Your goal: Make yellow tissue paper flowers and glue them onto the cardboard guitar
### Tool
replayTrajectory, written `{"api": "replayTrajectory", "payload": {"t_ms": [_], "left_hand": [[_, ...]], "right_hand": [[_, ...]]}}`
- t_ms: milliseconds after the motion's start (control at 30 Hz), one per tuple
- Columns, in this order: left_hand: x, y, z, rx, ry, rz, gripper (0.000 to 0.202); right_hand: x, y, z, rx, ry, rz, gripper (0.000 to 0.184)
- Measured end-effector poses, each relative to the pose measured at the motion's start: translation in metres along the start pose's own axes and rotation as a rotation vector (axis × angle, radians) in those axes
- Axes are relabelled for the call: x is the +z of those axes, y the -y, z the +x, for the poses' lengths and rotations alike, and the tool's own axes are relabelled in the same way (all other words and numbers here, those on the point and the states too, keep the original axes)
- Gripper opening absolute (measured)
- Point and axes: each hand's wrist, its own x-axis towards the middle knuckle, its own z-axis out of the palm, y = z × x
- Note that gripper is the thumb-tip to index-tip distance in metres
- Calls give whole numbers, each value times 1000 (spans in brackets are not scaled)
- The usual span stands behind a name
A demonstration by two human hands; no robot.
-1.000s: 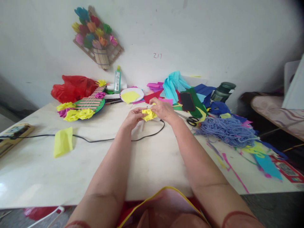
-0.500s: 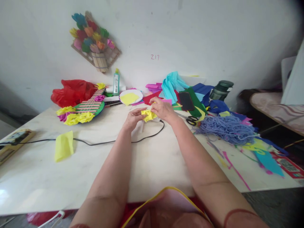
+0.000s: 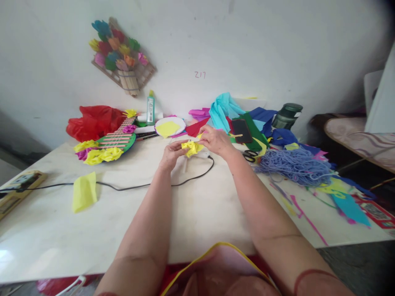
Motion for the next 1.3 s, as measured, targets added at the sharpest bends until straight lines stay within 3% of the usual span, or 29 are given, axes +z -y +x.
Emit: {"api": "replayTrajectory", "payload": {"t_ms": [1300], "left_hand": [[4,-2,-1,51,-26,41,48]], "right_hand": [[-13,-4,-4,38,-4,-20,18]]}}
